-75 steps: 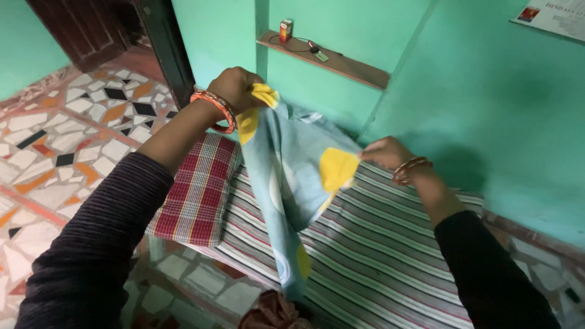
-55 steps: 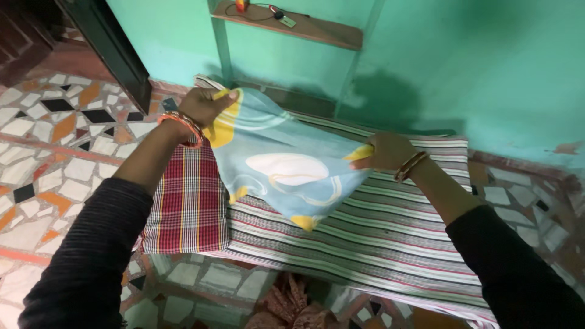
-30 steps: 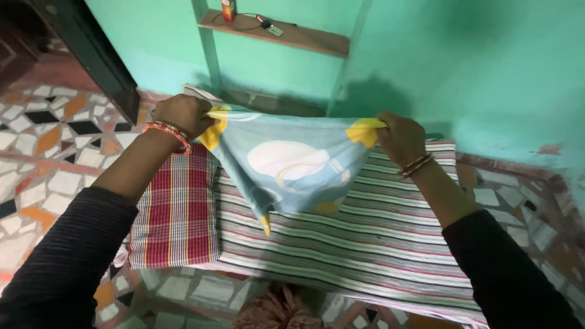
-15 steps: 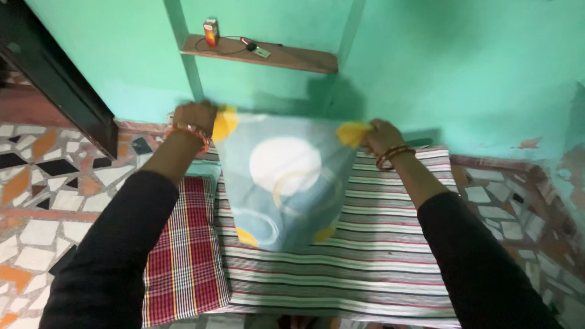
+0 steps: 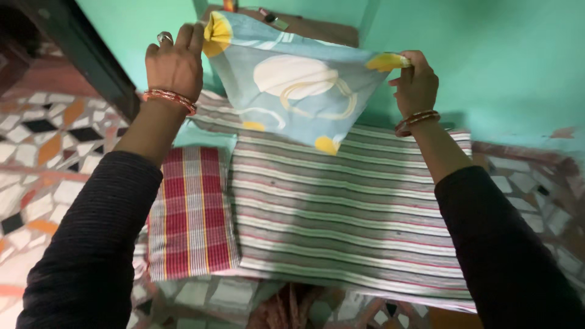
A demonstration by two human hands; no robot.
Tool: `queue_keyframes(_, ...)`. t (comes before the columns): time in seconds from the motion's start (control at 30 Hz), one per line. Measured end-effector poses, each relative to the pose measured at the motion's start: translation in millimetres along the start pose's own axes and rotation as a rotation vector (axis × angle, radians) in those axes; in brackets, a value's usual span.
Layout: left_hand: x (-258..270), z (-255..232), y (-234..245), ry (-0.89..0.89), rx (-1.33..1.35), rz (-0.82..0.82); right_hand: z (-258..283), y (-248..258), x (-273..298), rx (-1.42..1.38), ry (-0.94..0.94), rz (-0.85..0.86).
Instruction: The person inserts a pillow into a patterned pillowcase on a bed. They align the corners, push the pillow inside, and smooth the case to fit the pillow.
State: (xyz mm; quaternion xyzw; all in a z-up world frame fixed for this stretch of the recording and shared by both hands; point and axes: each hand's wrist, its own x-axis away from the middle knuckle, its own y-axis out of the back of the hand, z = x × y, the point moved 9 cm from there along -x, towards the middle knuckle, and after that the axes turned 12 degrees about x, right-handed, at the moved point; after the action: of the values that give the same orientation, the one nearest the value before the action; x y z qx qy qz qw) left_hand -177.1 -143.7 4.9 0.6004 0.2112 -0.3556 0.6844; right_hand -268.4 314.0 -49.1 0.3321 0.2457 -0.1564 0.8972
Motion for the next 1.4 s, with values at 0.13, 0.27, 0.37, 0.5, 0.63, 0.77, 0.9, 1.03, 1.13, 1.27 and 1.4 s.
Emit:
queue_keyframes(0.13, 56.2, -3.8, -17.5, 0.085, 0.038, 0.16, -14.7, -16.9, 43.1, 0.04, 0.154, 0.08)
queue_keyframes(0.27, 132.3, -15.9, -58.2, 0.132, 0.105, 0.409, -62.2, -52.9, 103.6, 0.174, 0.297, 0.13)
queue_keyframes(0.37, 195.6, -34.2, -99.3, 0.116, 0.109, 0.484, -114.4, -93.1, 157.0, 0.279, 0.341, 0.182)
queue_keyframes(0.5, 306.9, -52.9, -199.1, 0.398, 0.169, 0.935, -189.2, -147.9, 236.1, 0.352, 0.261, 0.327)
queue_keyframes(0.63, 400.8, -84.6, -276.1, 0.415, 0.199, 1.036, -256.2, -193.7, 319.7, 0.389, 0.105, 0.484)
queue_keyframes(0.77, 488.8, -123.2, -340.8, 0.32, 0.256, 1.099, -318.4, -238.1, 395.8, 0.461, -0.093, 0.645)
queue_keyframes(0.9, 563.7, -158.9, -404.8, 0.22, 0.295, 1.219, -373.8, -289.3, 460.4, 0.518, -0.197, 0.803)
queue_keyframes(1.03, 624.0, -193.4, -450.1, 0.035, 0.292, 1.238, -428.7, -338.3, 539.2, 0.766, -0.29, 1.142)
queue_keyframes(1.13, 645.4, -201.4, -473.9, 0.064, 0.354, 1.262, -437.1, -368.4, 582.6, 0.775, -0.321, 1.22)
queue_keyframes(1.27, 658.4, -196.0, -492.0, 0.378, 0.465, 1.34, -436.0, -385.8, 609.1, 0.943, -0.336, 1.057)
queue_keyframes(1.4, 643.4, -204.1, -491.0, 0.355, 0.288, 1.321, -441.1, -389.8, 613.6, 1.011, -0.41, 1.051)
